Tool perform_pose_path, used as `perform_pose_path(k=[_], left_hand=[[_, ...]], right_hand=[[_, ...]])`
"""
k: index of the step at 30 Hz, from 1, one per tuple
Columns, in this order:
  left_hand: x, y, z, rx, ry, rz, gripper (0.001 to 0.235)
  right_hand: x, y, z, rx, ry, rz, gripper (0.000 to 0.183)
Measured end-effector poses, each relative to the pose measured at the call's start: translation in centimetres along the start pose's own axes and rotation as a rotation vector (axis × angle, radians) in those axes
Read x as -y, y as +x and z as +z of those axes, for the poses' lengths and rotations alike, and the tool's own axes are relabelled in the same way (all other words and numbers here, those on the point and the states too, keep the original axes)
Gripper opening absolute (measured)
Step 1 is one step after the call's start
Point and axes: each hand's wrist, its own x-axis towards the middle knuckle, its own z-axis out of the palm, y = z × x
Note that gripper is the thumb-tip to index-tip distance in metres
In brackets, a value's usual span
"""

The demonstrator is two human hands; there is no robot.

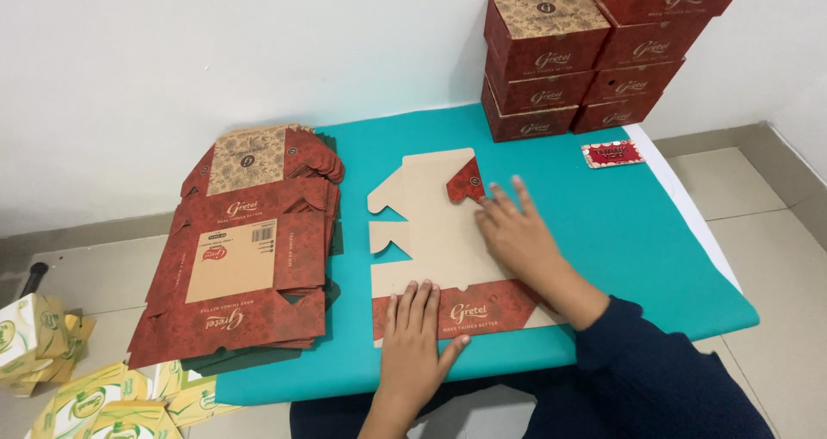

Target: The person assembles a flat cardboard box by folding its sides and tucking in the flaps. They then place a small red card inside the box and close the lid.

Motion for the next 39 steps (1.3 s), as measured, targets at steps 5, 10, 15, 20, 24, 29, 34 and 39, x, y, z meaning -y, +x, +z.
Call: perform_pose_path(k=[5,10,15,20,24,29,34,39], left_hand=[[0.2,-0.1,0.3,0.033,-0.005,-0.019,0.077],[0.1,0.0,0.2,0.013,0.031,-0.019,0.077],[0.0,0.0,0.0,-0.026,0.013,-0.012,0.076],[0.2,-0.3,0.2,-0.028,0.020,-0.023,0.076],[0.2,-0.2,0.3,-0.035,0.015,-0.020,0.076],[0.1,-0.3,0.5,-0.039,0.051,-0.017,0.076],[0.2,-0.2,0.4,-0.044,0.037,-0.010,0.076],[1.3,0.2,0.6,0.063,-0.003,0.024,0.071]], right_hand=[[-2.8,-3.9,3.2,0.105,0.212,0.251,0.050],[-1.9,-2.2,5.6,0.326,0.202,0.245,0.064],[-0.2,5.3,5.9,0.260,-0.125,0.428,0.048],[-0.8,4.2,8.6,-0.011,-0.287,0.453,0.016],[-2.9,3.6,5.6,0.009,-0.006,0.719,0.074],[-3.0,3.3,9.0,-0.033,0.310,0.290,0.062],[-3.3,2.7,9.6,-0.017,0.779,0.225,0.049],[-3.5,2.8,9.6,-0.020,0.795,0.255,0.043]])
